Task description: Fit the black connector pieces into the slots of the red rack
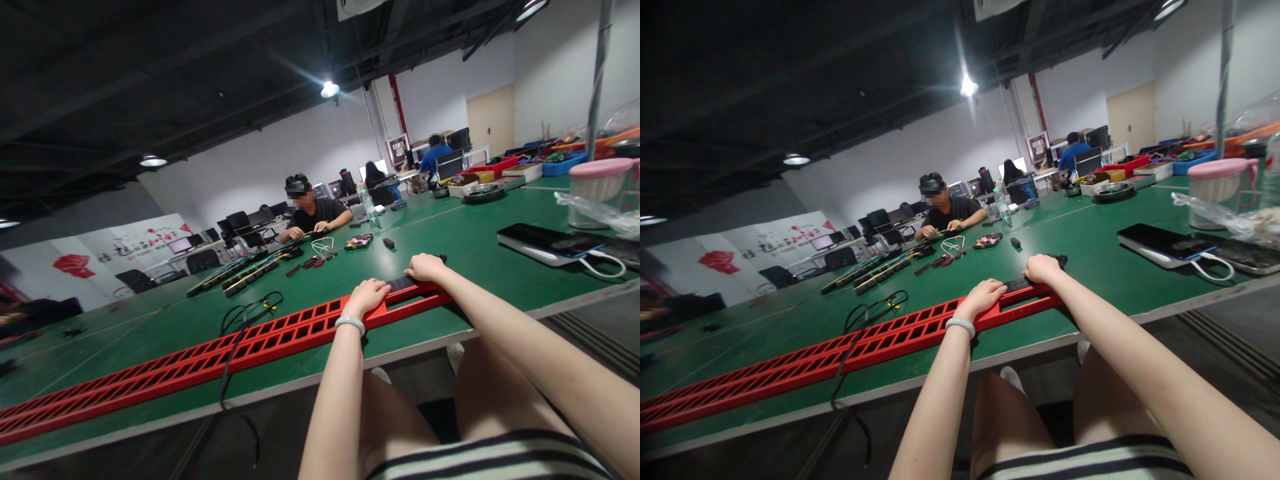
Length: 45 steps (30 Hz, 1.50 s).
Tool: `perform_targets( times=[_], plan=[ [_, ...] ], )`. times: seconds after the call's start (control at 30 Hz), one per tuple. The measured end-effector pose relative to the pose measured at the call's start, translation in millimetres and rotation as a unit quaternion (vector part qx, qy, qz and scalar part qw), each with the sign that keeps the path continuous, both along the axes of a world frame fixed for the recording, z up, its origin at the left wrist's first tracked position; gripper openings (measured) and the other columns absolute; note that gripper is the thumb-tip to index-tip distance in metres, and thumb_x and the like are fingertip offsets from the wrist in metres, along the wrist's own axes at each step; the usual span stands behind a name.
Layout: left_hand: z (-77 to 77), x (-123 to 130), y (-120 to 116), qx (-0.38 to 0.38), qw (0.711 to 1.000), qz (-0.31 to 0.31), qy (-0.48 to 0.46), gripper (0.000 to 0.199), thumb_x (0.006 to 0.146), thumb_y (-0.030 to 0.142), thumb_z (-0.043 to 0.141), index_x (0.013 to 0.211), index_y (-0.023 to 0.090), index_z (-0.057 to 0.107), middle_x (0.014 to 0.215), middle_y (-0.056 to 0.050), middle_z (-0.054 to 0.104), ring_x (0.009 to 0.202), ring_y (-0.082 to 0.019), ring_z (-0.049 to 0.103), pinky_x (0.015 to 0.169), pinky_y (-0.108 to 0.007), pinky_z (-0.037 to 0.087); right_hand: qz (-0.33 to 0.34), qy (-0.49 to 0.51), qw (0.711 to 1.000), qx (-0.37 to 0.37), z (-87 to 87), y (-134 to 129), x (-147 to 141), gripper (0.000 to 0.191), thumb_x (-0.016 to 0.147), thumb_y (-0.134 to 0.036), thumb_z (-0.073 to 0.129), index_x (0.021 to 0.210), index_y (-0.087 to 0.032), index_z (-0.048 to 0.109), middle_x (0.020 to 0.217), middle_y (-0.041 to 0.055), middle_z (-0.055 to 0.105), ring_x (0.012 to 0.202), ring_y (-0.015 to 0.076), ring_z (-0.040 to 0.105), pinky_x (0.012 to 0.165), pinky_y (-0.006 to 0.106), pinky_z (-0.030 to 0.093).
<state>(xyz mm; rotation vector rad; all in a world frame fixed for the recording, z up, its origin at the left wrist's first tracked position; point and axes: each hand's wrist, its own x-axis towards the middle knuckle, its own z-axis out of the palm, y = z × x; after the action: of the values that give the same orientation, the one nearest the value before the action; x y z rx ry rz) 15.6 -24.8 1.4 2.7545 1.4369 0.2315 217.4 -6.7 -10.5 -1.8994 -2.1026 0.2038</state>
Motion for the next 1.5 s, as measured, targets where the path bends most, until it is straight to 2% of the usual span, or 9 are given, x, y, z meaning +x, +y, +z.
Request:
perform_targets(
  times=[0.27, 0.43, 0.53, 0.63, 0.77, 0.97, 1.13, 1.27, 1.5],
  plan=[
    [-1.8, -1.8, 0.0, 0.005, 1.0, -0.003, -0.014, 0.041, 0.083, 0.046, 0.03, 0.086, 0.022, 0.063, 0.095, -0.004, 0.06, 0.089, -0.017, 0.053, 0.081, -0.024, 0.037, -0.008, 0.033, 0.999, -0.011, 1.6, 4.0, 4.8, 0.041, 0.076, -0.048, 0.043, 0.086, -0.015, 0.066, 0.094, 0.0171, 0.062, 0.087, 0.0268, 0.058, 0.071, 0.033, 0.043],
    [-1.9, -1.5, -4.5, 0.006, 0.996, 0.003, -0.085, 0.04, 0.084, 0.042, 0.029, 0.091, 0.019, 0.06, 0.091, -0.004, 0.062, 0.083, -0.016, 0.054, 0.076, -0.024, 0.04, -0.105, 0.086, 0.99, 0.033, 3.2, 7.2, 15.7, 0.045, 0.081, -0.044, 0.033, 0.093, -0.013, 0.063, 0.096, 0.0183, 0.06, 0.09, 0.0273, 0.057, 0.074, 0.035, 0.042],
    [-0.9, -0.5, -8.4, 0.001, 0.99, -0.033, -0.139, 0.035, 0.085, 0.035, 0.031, 0.101, 0.021, 0.058, 0.101, -0.002, 0.06, 0.092, -0.014, 0.053, 0.083, -0.022, 0.038, -0.152, 0.111, 0.981, 0.046, 1.7, 10.4, 22.0, 0.044, 0.083, -0.04, 0.03, 0.096, -0.012, 0.062, 0.096, 0.0181, 0.06, 0.09, 0.0276, 0.057, 0.073, 0.035, 0.042],
    [0.5, -0.1, -11.4, -0.019, 0.988, -0.045, -0.149, 0.034, 0.084, 0.032, 0.034, 0.104, 0.022, 0.059, 0.106, -0.002, 0.059, 0.099, -0.015, 0.051, 0.088, -0.022, 0.036, -0.166, 0.111, 0.979, 0.046, -1.9, 15.1, 29.1, 0.04, 0.082, -0.034, 0.032, 0.096, -0.012, 0.062, 0.097, 0.0179, 0.06, 0.09, 0.0271, 0.056, 0.073, 0.035, 0.042],
    [1.7, -0.8, -13.0, -0.033, 0.989, -0.029, -0.139, 0.034, 0.082, 0.032, 0.038, 0.106, 0.021, 0.059, 0.108, -0.002, 0.059, 0.1, -0.016, 0.051, 0.09, -0.023, 0.035, -0.135, 0.06, 0.987, 0.064, -8.1, 19.7, 35.2, 0.03, 0.077, -0.027, 0.042, 0.092, -0.013, 0.064, 0.097, 0.0163, 0.06, 0.094, 0.0263, 0.053, 0.077, 0.034, 0.04],
    [0.5, -3.1, -10.6, -0.025, 0.989, -0.021, -0.147, 0.034, 0.081, 0.031, 0.039, 0.109, 0.02, 0.056, 0.111, -0.003, 0.057, 0.102, -0.016, 0.05, 0.09, -0.023, 0.036, -0.016, 0.022, 0.997, 0.075, -8.8, 18.3, 27.4, 0.033, 0.075, -0.037, 0.043, 0.086, -0.017, 0.067, 0.1, 0.013, 0.059, 0.099, 0.0277, 0.047, 0.079, 0.035, 0.038],
    [0.2, -4.9, -10.3, -0.023, 0.99, -0.024, -0.14, 0.033, 0.08, 0.029, 0.04, 0.107, 0.02, 0.056, 0.11, -0.003, 0.058, 0.101, -0.016, 0.051, 0.089, -0.023, 0.036, -0.024, 0.049, 0.998, 0.025, -2.5, 16.2, 21.9, 0.045, 0.081, -0.041, 0.029, 0.084, -0.017, 0.067, 0.099, 0.0135, 0.06, 0.1, 0.0306, 0.047, 0.077, 0.041, 0.038],
    [0.1, -5.3, -11.1, -0.015, 0.99, -0.028, -0.134, 0.033, 0.08, 0.029, 0.04, 0.107, 0.02, 0.056, 0.111, -0.003, 0.057, 0.102, -0.016, 0.051, 0.089, -0.023, 0.037, -0.027, 0.068, 0.997, 0.002, 0.3, 14.7, 20.9, 0.046, 0.081, -0.042, 0.028, 0.084, -0.017, 0.066, 0.098, 0.0135, 0.061, 0.096, 0.0286, 0.051, 0.078, 0.04, 0.038],
    [-0.7, -5.2, -10.4, -0.015, 0.991, -0.028, -0.132, 0.033, 0.08, 0.029, 0.04, 0.107, 0.02, 0.056, 0.111, -0.004, 0.057, 0.103, -0.016, 0.05, 0.089, -0.023, 0.037, -0.027, 0.055, 0.998, 0.018, -1.5, 13.1, 20.2, 0.049, 0.082, -0.044, 0.025, 0.085, -0.017, 0.066, 0.098, 0.0136, 0.061, 0.095, 0.0288, 0.053, 0.078, 0.041, 0.038]
  ],
)
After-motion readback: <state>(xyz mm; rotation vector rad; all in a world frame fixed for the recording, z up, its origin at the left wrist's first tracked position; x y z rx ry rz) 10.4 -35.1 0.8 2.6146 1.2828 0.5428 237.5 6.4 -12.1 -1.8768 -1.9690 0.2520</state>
